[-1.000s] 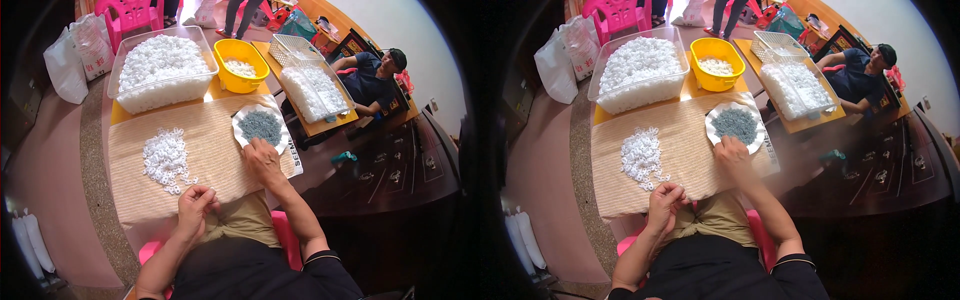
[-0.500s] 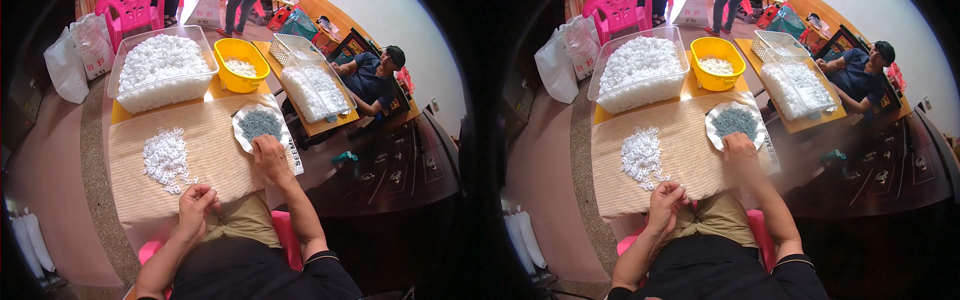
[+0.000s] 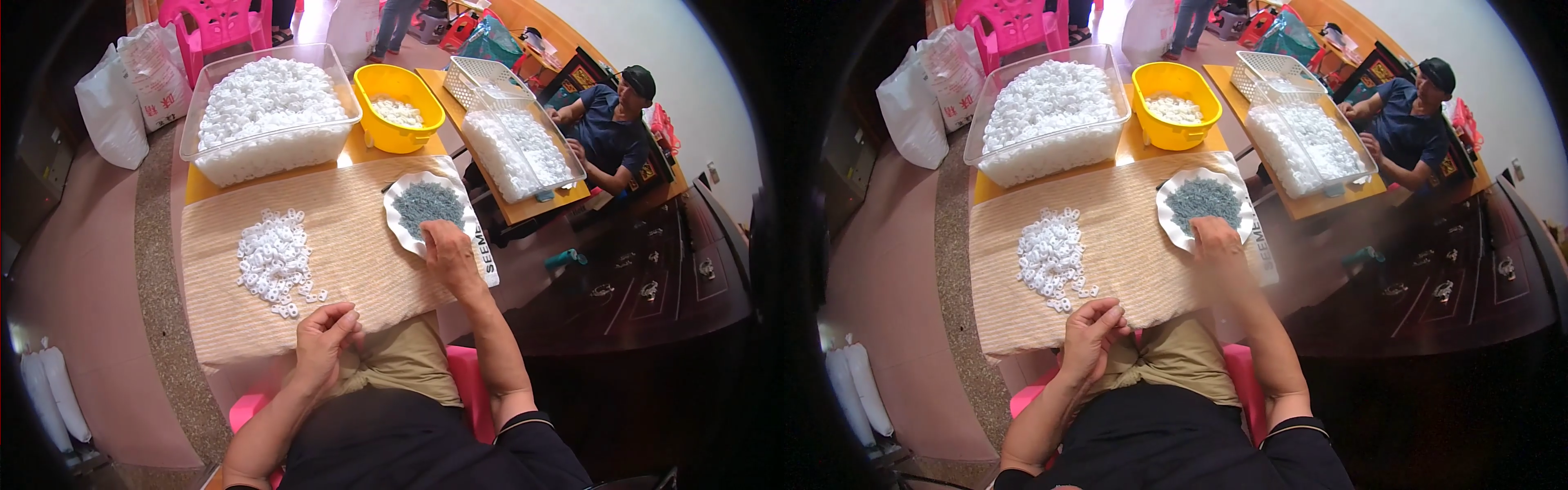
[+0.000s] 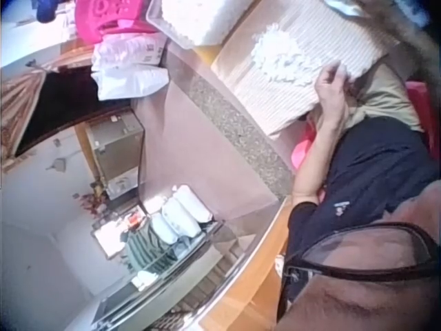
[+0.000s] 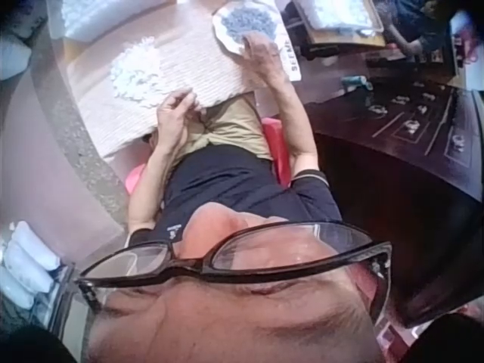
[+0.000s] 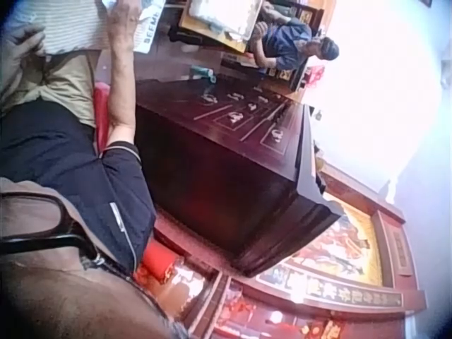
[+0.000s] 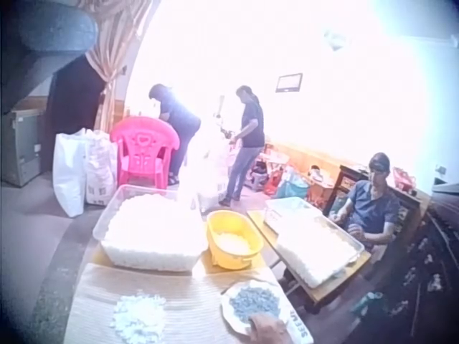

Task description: Assembling small white plastic components by hand at a workbench.

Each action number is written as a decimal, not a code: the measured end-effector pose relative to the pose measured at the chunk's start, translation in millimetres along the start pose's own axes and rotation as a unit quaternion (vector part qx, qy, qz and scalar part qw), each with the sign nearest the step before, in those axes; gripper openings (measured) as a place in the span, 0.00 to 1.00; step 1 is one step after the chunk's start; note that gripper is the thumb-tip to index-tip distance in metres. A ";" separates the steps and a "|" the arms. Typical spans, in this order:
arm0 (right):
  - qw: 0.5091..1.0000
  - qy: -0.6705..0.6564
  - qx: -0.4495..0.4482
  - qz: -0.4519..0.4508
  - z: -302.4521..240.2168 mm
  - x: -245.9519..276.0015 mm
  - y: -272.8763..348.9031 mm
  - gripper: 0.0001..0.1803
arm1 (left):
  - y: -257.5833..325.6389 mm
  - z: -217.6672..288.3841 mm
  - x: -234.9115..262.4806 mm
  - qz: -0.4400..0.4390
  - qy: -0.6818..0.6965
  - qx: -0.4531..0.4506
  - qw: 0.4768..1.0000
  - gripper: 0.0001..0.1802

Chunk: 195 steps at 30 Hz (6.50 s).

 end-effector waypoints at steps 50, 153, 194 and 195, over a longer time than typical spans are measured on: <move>0.989 -0.087 -0.101 0.057 11.7 15.7 -0.7 0.04 | 1.2 -1.7 0.0 -0.005 -0.012 0.004 1.000 0.10; 0.892 -0.415 -0.093 -0.155 -61.8 -29.1 30.5 0.11 | 3.1 19.3 -14.9 -0.052 -0.144 -0.096 0.984 0.12; 0.771 -0.568 -0.197 -0.210 -88.2 -71.5 57.9 0.05 | 1.8 4.4 -0.5 -0.003 0.066 0.068 0.996 0.06; 0.768 -0.571 -0.202 -0.209 -88.5 -71.1 57.9 0.05 | 1.6 4.2 -1.0 -0.008 0.064 0.065 0.996 0.06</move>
Point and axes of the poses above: each hand's wrist, its own y-axis away from the middle knuckle, its own x-axis out of the back of the hand, z = x × y, the point moved 9 cm from there along -y, towards the middle knuckle, and after that the axes turned 2 degrees about -x, right-handed, at the moved point
